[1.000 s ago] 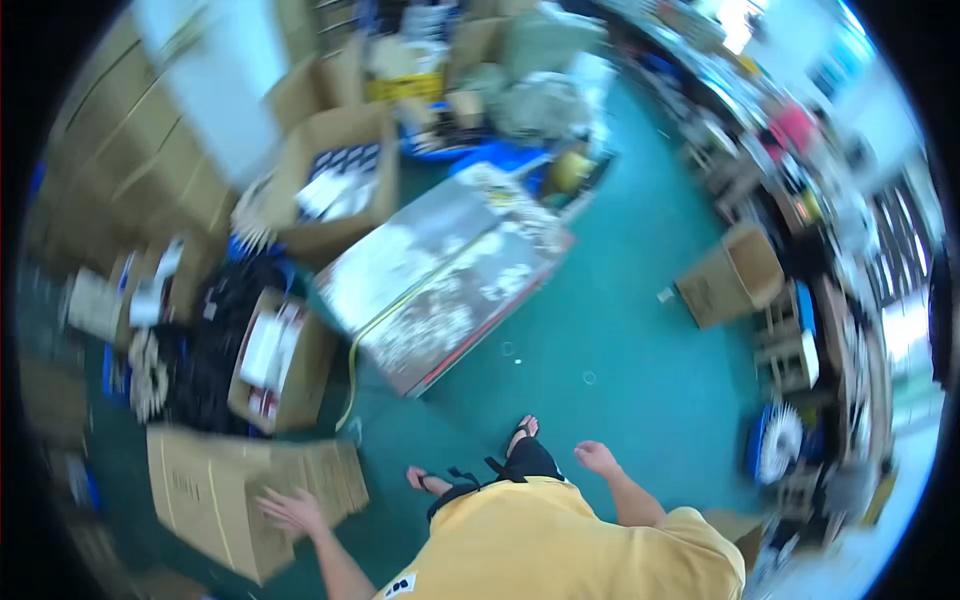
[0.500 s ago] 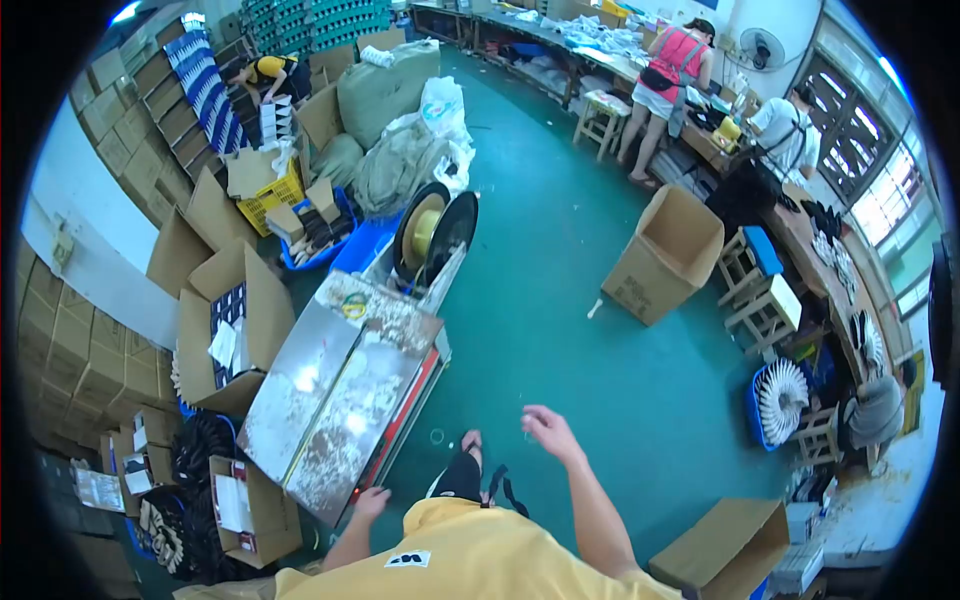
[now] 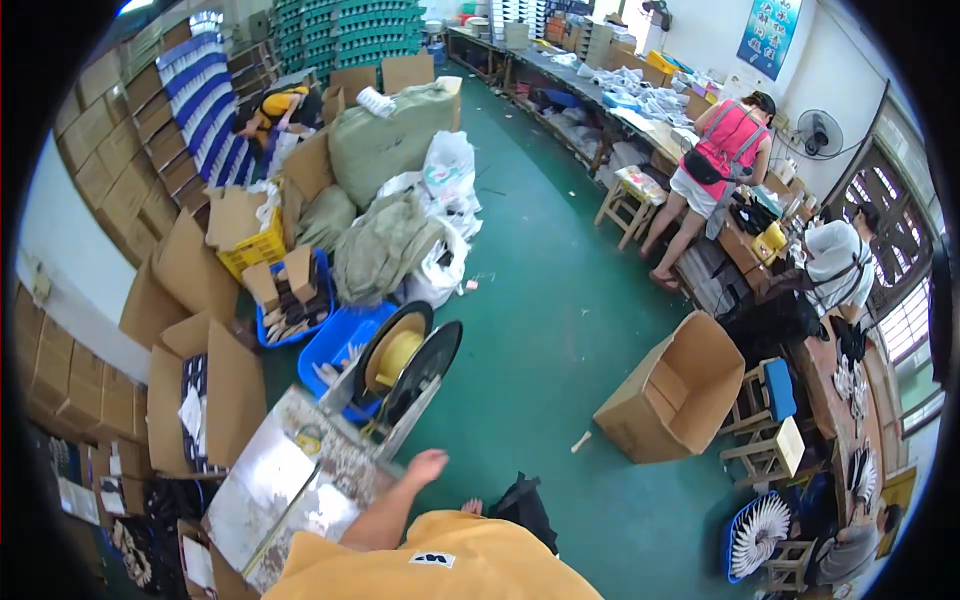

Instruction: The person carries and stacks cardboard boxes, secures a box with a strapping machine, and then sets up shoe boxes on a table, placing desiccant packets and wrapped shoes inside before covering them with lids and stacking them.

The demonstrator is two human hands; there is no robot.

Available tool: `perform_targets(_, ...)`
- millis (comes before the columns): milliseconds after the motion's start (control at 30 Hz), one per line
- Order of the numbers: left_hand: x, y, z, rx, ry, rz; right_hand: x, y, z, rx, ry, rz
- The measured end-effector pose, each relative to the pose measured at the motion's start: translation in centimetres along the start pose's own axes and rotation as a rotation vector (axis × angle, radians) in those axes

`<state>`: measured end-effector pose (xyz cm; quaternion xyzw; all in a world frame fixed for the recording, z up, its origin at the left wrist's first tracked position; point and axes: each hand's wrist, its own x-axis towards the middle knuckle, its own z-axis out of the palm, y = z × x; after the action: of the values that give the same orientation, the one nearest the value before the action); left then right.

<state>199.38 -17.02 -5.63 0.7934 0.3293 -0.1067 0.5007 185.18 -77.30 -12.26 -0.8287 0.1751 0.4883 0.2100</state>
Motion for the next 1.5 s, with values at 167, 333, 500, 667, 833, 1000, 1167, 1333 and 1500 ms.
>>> perform_targets(167,13.8,33.6,2.8,-0.421,-0.310,0.650,11.1,-17.5,-11.3,0.086,-0.069,0.014)
perform_targets(333,20.0,61.6,-5.0,-0.620,-0.420,1.222,27.0,-37.1,-28.4,-0.015,0.057,-0.238)
perform_targets(500,23.8,76.1,-15.6,-0.801,-0.275,1.674,38.9,-68.2,-56.1,0.074,0.509,-0.650)
perform_targets(667,33.9,87.4,-19.2,-0.889,-0.051,1.455,43.0,-101.3,-79.5,0.302,0.731,-1.188)
perform_targets(833,53.6,100.6,-21.7,-1.137,0.032,1.500,46.7,-114.8,-86.2,0.458,0.508,-0.998)
perform_targets(1000,72.9,111.4,-27.8,-1.166,-0.123,1.634,60.3,-104.3,-80.1,-0.092,0.366,-0.481)
perform_targets(1167,93.9,118.7,-32.0,-1.183,-0.123,1.682,61.9,-109.4,-81.8,-0.068,-0.134,0.069)
perform_targets(1333,122.6,123.9,-33.6,-0.980,0.249,1.211,76.0,-129.6,-91.0,-0.138,-0.150,-0.200)
perform_targets(1500,150.6,113.0,-33.3,-0.713,0.158,0.487,87.9,-171.4,-112.4,-0.140,0.460,-0.644)
